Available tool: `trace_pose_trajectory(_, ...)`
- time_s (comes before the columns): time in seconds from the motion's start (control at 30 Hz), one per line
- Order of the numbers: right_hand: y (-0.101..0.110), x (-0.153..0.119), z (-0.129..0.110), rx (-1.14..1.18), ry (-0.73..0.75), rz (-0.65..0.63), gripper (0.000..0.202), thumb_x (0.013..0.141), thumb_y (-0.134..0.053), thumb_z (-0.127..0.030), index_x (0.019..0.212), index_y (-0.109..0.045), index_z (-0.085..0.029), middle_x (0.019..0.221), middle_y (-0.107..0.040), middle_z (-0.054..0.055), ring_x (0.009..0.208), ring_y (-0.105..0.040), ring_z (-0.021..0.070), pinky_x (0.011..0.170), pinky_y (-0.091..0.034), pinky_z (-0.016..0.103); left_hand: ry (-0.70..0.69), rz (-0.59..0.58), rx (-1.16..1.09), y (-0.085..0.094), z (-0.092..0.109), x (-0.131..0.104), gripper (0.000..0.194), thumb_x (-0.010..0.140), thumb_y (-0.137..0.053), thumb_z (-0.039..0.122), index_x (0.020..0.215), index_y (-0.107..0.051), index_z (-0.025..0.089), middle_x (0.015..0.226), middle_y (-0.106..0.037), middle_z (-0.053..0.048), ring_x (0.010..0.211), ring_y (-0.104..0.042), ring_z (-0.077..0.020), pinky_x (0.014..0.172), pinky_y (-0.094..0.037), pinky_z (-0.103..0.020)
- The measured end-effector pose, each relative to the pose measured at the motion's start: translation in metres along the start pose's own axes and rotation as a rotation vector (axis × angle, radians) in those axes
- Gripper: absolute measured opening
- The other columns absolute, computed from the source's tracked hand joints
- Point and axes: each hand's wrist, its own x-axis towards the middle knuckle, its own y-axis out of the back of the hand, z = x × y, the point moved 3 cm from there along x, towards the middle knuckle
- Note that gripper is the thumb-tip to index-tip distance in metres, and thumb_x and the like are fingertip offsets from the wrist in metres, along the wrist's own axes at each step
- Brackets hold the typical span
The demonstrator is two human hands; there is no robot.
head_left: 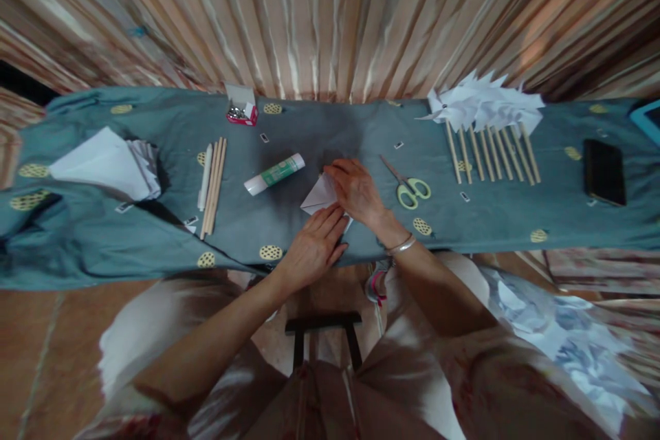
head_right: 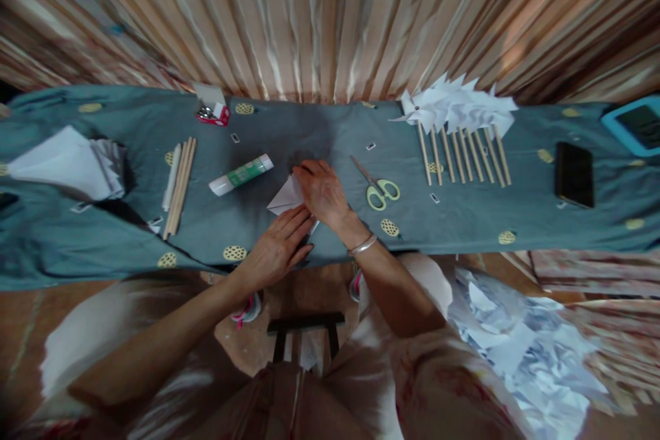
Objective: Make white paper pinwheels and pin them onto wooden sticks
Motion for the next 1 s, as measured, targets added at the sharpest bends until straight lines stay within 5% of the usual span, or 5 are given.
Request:
trace_pose_trajectory(0.2,0.019,-0.003,0.016,0.044,-0.086,0.091,0.039,0.096,-0.039,-0.015,0.127,-0.064,-0.015,0.126,-0.067,0.012,0.116,-0.060,0.0254,0.105,-0.046,0.042,0.009,0.188,0.006,0.025,-0.022,-0.004,0.038,0.100,-0.046,0.031,0.135,-0.051,0.018,0.142,-0.056,-0.017,0.138,-0.047,-0.0293,0.111,-0.045,-0.052)
trace_pose_trajectory(0.43,0.035,-0.014,0.027,0.072,-0.138,0.133,0.038,0.097,-0.040,-0.018,0.126,-0.064,-0.015,0.126,-0.068,0.015,0.118,-0.060,0.0271,0.105,-0.047,0.045,0.323,0.373,0.153,0.083,-0.074,-0.020,0.047,0.092,-0.056,0.034,0.137,-0.050,0.021,0.142,-0.054,-0.013,0.133,-0.049,-0.0326,0.112,-0.041,-0.055)
trace_pose_trajectory(0.63,0.037,-0.014,0.027,0.093,-0.133,0.148,0.035,0.095,-0.043,-0.020,0.119,-0.068,-0.018,0.120,-0.071,0.012,0.114,-0.063,0.0266,0.103,-0.048,0.044,0.414,0.355,0.225,0.082,-0.105,-0.032,0.045,0.088,-0.057,0.038,0.129,-0.057,0.020,0.124,-0.065,-0.012,0.119,-0.058,-0.0335,0.104,-0.048,-0.053)
trace_pose_trajectory(0.83,0.037,-0.024,0.011,0.160,-0.051,0.059,0.035,0.088,-0.045,-0.008,0.106,-0.073,-0.017,0.114,-0.073,0.008,0.107,-0.065,0.0222,0.101,-0.049,0.038,0.345,0.397,0.240,0.084,-0.086,-0.020,0.044,0.092,-0.054,0.034,0.134,-0.054,0.022,0.138,-0.058,-0.011,0.129,-0.051,-0.0324,0.109,-0.043,-0.054)
trace_pose_trajectory(1.0,0.032,-0.041,-0.009,0.107,0.047,-0.171,0.037,0.086,-0.045,-0.004,0.102,-0.075,-0.018,0.107,-0.074,0.007,0.099,-0.065,0.0221,0.094,-0.051,0.036,0.140,0.228,0.112,0.055,-0.044,-0.002,0.032,0.098,-0.045,0.024,0.125,-0.063,0.021,0.132,-0.065,-0.010,0.124,-0.055,-0.0278,0.106,-0.046,-0.051)
